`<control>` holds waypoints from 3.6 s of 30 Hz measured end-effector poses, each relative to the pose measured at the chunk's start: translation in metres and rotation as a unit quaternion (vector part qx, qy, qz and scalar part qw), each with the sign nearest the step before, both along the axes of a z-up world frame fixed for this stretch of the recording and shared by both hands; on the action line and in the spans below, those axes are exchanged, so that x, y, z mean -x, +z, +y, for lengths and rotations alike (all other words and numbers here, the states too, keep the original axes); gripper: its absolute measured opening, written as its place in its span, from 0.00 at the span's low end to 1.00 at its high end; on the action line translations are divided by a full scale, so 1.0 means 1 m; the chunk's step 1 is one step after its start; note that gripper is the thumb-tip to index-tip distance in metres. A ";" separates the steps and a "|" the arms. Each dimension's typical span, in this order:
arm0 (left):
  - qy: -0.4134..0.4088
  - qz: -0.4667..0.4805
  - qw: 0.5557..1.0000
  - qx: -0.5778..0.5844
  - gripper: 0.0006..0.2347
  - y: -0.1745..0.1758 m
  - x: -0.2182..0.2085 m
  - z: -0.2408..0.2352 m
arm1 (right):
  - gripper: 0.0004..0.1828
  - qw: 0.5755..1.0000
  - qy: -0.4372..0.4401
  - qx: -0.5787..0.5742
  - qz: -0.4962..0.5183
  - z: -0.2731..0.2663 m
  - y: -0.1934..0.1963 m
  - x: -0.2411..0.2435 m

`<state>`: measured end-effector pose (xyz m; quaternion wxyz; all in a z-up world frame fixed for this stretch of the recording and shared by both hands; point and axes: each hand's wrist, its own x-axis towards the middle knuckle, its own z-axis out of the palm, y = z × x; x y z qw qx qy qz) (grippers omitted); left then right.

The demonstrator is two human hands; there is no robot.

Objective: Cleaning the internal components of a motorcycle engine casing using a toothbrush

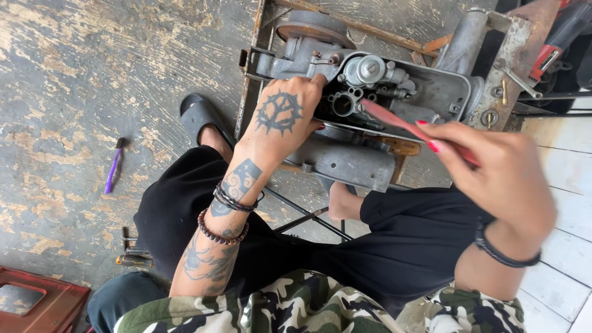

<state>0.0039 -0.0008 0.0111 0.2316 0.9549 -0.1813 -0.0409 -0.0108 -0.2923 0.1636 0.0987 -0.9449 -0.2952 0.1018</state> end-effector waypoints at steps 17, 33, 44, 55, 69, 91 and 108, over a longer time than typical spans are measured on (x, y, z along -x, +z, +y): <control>-0.035 -0.053 0.996 0.055 0.14 0.021 -0.001 0.020 | 0.06 0.963 0.088 0.119 -0.223 0.033 -0.026 0.031; 0.012 -0.141 0.986 0.087 0.21 0.031 -0.010 0.006 | 0.03 0.994 -0.084 -0.071 0.023 0.029 0.006 0.017; -0.064 -0.216 0.956 0.188 0.06 0.057 -0.014 0.003 | 0.10 0.968 -0.086 -0.211 0.102 0.026 0.006 0.006; -0.081 -0.205 0.947 0.233 0.05 0.061 -0.012 -0.002 | 0.13 0.949 -0.123 -0.283 0.069 0.008 -0.008 0.002; -0.081 -0.186 0.956 0.212 0.07 0.062 -0.012 0.002 | 0.08 0.968 -0.155 -0.197 0.012 -0.076 -0.006 0.008; -0.110 -0.116 0.962 0.222 0.02 0.080 -0.011 0.008 | 0.17 0.870 -0.144 -0.472 -0.010 0.005 -0.027 -0.004; -0.102 -0.116 0.965 0.209 0.02 0.081 -0.010 0.007 | 0.14 0.849 -0.167 -0.501 -0.003 0.010 -0.044 -0.016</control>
